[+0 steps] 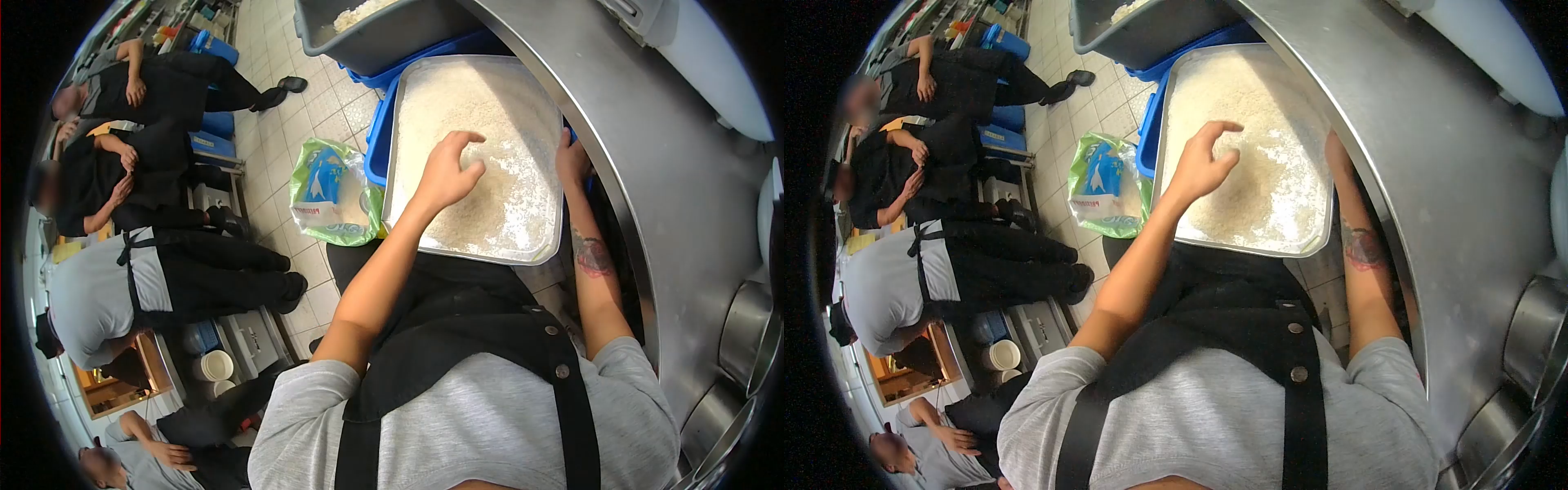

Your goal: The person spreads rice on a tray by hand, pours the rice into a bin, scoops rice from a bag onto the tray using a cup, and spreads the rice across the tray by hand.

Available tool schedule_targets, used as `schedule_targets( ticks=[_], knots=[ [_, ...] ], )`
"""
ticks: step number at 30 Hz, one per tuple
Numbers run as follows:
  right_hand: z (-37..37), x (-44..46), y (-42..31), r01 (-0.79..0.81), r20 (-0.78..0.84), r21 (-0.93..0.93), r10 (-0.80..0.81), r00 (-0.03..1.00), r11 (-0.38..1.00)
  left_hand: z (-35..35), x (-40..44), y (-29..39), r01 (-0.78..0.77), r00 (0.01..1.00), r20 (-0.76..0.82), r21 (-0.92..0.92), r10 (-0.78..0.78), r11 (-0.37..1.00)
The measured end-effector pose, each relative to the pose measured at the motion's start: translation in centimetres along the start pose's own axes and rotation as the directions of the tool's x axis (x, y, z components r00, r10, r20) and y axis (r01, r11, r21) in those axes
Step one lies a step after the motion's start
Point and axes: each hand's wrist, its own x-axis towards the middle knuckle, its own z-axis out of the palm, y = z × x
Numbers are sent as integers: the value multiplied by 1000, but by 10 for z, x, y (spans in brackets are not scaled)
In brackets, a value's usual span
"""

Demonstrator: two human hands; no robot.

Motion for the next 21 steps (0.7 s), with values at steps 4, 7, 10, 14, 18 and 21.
schedule_targets(
  ticks=[4,7,10,14,18,21],
  knots=[
    [-4,-4,-1,35,56,70,-39,998,997,19,-48,-37,222,967,-172,193,-190,956],
    [-4,-5,-1,32,69,88,-38,997,996,39,-67,-88,374,890,-384,310,-245,874],
    [-3,-4,-2,26,91,100,-35,995,995,42,-57,-110,355,884,-403,254,-236,900],
    [-5,-2,-1,11,119,107,-23,993,994,39,0,-135,268,883,-422,91,-207,959],
    [-6,-1,-3,-2,158,113,-16,987,994,34,45,-139,129,951,-276,-63,-141,990],
    [-7,-2,-5,-38,182,107,18,983,994,36,36,-103,82,996,-9,-146,-85,986]
  ],
)
